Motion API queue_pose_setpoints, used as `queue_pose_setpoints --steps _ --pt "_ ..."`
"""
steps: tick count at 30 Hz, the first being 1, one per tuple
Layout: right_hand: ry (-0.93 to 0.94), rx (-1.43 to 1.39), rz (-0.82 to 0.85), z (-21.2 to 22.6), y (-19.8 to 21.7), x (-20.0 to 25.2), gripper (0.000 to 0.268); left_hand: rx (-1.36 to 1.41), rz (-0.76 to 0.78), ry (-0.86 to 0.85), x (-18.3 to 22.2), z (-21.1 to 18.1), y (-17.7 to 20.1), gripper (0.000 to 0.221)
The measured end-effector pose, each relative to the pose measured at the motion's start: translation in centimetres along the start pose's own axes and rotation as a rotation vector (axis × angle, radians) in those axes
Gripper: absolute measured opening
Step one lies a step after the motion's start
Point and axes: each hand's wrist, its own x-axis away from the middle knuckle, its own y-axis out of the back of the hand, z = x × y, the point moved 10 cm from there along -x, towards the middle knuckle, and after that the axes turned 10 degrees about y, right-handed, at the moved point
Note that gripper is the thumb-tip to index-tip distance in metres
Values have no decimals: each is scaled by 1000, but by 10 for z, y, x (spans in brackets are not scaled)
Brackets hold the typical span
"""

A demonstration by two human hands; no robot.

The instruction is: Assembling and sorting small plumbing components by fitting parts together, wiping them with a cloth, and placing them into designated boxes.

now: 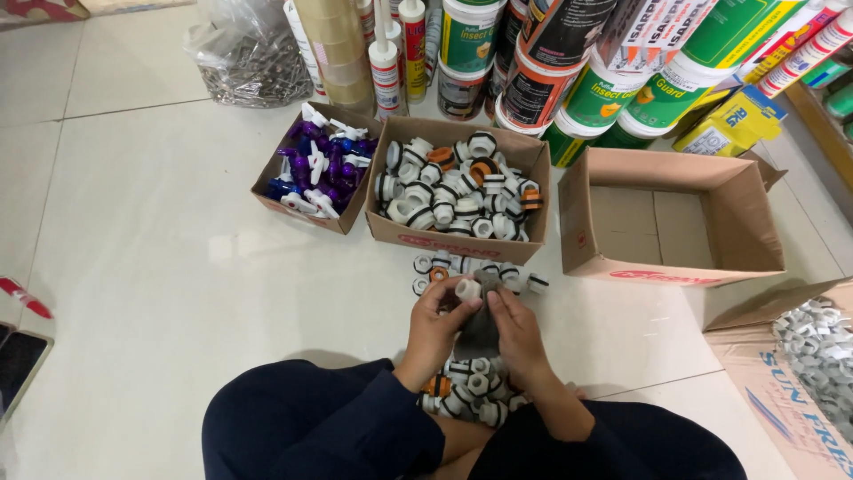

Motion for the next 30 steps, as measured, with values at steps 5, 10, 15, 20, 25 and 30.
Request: queue_pose_setpoints --steps 5,10,15,20,25,30 --pt "-206 -130 -87 5 42 -16 29 -33 -56 164 -33 -10 -9 49" --pt "-242 -328 -328 -15 120 -30 20 -55 -93 161 -124 -9 -17 48" --pt "-43 -434 -614 40 162 -19 21 -167 -68 118 -112 -89 -47 71" --pt "-65 -425 -664 59 167 -17 19 -447 3 71 -99 -43 -70 43" --pt "-108 -410 -669 61 161 -13 18 -896 271 80 -46 72 -107 29" --pt "-235 -451 -688 48 158 -14 23 -1852 620 -471 40 186 -155 33"
